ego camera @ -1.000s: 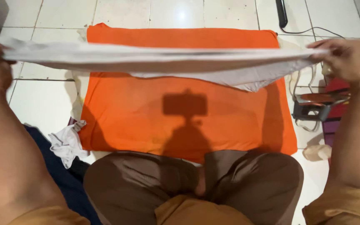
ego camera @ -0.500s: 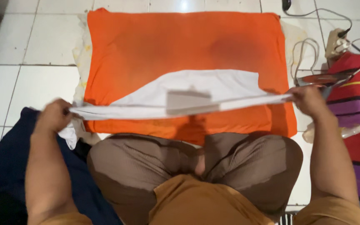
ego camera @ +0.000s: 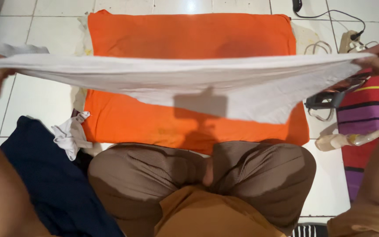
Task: The person irons a pair of beige shorts and a white long-sleeved shirt on an orange mat. They spray water on the garments, smooth them by hand, and use an electric iron to press the fabric, then fold and set aside the finished items.
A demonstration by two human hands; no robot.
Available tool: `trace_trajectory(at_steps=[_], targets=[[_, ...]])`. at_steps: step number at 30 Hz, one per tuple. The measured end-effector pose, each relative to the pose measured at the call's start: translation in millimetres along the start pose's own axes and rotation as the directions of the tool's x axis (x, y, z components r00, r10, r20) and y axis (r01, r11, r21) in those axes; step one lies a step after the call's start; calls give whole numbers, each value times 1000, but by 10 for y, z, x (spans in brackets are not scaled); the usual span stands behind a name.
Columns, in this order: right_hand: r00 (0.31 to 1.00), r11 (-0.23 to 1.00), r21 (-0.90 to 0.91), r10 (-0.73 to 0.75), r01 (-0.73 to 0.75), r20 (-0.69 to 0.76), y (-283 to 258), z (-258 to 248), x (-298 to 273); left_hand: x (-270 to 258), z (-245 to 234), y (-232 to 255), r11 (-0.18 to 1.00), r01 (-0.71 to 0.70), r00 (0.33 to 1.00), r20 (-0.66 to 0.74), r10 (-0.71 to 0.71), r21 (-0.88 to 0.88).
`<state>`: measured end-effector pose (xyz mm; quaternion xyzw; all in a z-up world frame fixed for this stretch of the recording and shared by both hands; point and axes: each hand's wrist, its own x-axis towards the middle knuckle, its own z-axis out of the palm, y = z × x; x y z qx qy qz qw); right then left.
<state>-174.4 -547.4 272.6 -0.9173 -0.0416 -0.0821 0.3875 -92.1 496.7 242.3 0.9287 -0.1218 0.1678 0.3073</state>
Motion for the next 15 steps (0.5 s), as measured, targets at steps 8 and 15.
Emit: trace_trajectory(at_steps=[8, 15], targets=[[968, 962, -121, 233, -244, -96, -542, 544, 426, 642, 594, -448, 915, 131, 987, 41, -158, 381], [974, 995, 92, 63, -44, -217, -513, 611, 962, 1130, 912, 156, 985, 170, 939, -302, -165, -11]])
